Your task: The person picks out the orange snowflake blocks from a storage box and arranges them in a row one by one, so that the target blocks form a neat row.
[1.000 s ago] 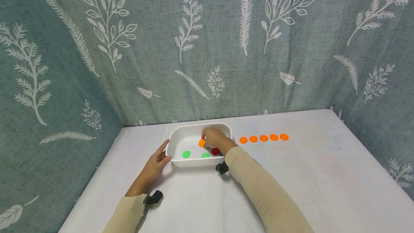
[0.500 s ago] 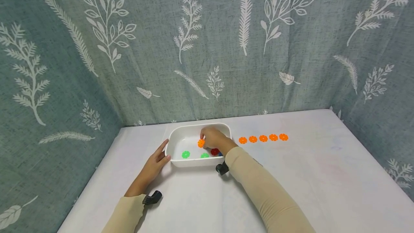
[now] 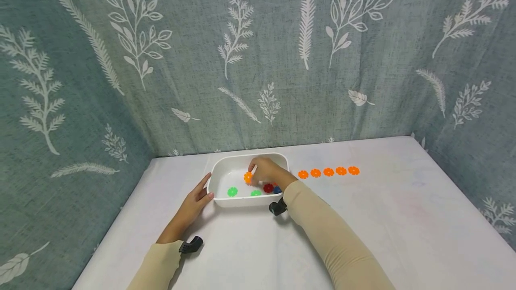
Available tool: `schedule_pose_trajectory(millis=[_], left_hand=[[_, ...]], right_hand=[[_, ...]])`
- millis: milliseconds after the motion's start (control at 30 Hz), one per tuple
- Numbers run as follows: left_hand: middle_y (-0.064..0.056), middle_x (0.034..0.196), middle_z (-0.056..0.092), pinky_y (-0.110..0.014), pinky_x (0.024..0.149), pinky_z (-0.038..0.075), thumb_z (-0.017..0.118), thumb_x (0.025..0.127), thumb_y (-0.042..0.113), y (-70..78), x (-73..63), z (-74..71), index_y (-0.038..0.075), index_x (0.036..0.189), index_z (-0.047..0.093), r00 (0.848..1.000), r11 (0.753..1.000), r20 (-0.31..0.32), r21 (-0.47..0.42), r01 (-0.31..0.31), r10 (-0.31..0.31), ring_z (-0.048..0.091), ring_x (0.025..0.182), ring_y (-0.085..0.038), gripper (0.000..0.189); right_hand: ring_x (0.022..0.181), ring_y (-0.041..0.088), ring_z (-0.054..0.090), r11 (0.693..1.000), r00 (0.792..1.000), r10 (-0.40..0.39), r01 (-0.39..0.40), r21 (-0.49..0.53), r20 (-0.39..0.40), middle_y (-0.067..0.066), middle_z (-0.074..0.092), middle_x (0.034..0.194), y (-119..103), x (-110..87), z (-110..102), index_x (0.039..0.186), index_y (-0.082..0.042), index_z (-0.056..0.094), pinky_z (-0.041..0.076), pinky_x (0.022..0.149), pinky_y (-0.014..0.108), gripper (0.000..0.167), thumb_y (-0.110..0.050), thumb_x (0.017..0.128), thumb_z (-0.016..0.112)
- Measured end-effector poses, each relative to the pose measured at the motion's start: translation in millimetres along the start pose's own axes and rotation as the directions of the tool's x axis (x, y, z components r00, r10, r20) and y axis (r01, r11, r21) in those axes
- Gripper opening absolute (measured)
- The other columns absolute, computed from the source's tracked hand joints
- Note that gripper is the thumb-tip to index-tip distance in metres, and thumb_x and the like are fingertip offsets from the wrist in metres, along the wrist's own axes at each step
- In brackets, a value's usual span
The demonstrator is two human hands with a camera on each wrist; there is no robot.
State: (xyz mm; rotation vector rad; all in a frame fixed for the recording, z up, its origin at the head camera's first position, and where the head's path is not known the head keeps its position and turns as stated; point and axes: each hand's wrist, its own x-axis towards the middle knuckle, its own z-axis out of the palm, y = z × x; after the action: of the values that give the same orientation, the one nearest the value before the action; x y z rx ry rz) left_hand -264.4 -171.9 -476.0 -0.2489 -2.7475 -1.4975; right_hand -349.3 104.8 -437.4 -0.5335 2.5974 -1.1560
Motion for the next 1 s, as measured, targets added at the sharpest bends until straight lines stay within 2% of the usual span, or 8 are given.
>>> schedule_pose_trajectory(millis=[200,367,567,667,1000], left_hand=[[-0.008,0.149,0.043,-0.070,0.104,0.017,0.063,0.093,0.045,-0.1,0.9,2.7,0.037,0.154,0.027,1.000,1.000,-0.003,0.003,0.008,-0.008,0.037,0.137,-0.034,0.071],[-0.008,0.148,0.044,-0.070,0.104,0.016,0.063,0.092,0.046,0.1,-0.1,4.1,0.038,0.153,0.028,1.000,1.000,-0.007,0.008,0.015,-0.014,0.038,0.137,-0.034,0.071],[-0.009,0.148,0.044,-0.070,0.104,0.017,0.063,0.093,0.045,-0.4,0.9,4.5,0.036,0.154,0.028,1.000,1.000,-0.002,0.005,0.008,-0.008,0.038,0.136,-0.035,0.071],[-0.009,0.147,0.044,-0.070,0.105,0.017,0.063,0.093,0.046,-0.7,1.3,3.1,0.036,0.154,0.028,1.000,1.000,-0.003,0.004,0.004,-0.004,0.038,0.136,-0.035,0.071],[-0.006,0.148,0.044,-0.069,0.106,0.012,0.060,0.094,0.049,-1.7,0.6,1.0,0.040,0.154,0.025,1.000,0.999,-0.004,0.050,0.003,-0.003,0.037,0.137,-0.033,0.070]], right_hand=[[0.073,0.021,0.063,0.990,0.999,0.027,-0.029,0.138,0.018,0.006,0.067,0.087,-2,-4.1,-6,0.106,-0.006,0.063,0.053,0.065,0.031,0.024,-0.003,0.085,0.074],[0.081,0.019,0.065,0.991,0.999,0.035,-0.037,0.129,0.017,0.005,0.067,0.093,-5,-8.6,-14,0.107,-0.008,0.064,0.054,0.072,0.032,0.025,-0.010,0.085,0.076],[0.084,0.020,0.065,0.993,0.997,0.072,-0.073,0.088,0.017,0.003,0.067,0.095,-10,-17.1,-25,0.107,-0.012,0.066,0.054,0.072,0.033,0.025,-0.014,0.085,0.077],[0.086,0.019,0.064,0.995,0.998,0.066,-0.066,0.079,0.008,0.002,0.066,0.096,-12,-20.1,-31,0.107,-0.012,0.066,0.054,0.074,0.032,0.025,-0.013,0.085,0.077],[0.092,0.028,0.064,0.982,0.997,0.080,-0.078,0.172,-0.005,0.006,0.067,0.096,-8,-32.8,-45,0.108,-0.009,0.066,0.054,0.082,0.038,0.023,-0.010,0.086,0.074]])
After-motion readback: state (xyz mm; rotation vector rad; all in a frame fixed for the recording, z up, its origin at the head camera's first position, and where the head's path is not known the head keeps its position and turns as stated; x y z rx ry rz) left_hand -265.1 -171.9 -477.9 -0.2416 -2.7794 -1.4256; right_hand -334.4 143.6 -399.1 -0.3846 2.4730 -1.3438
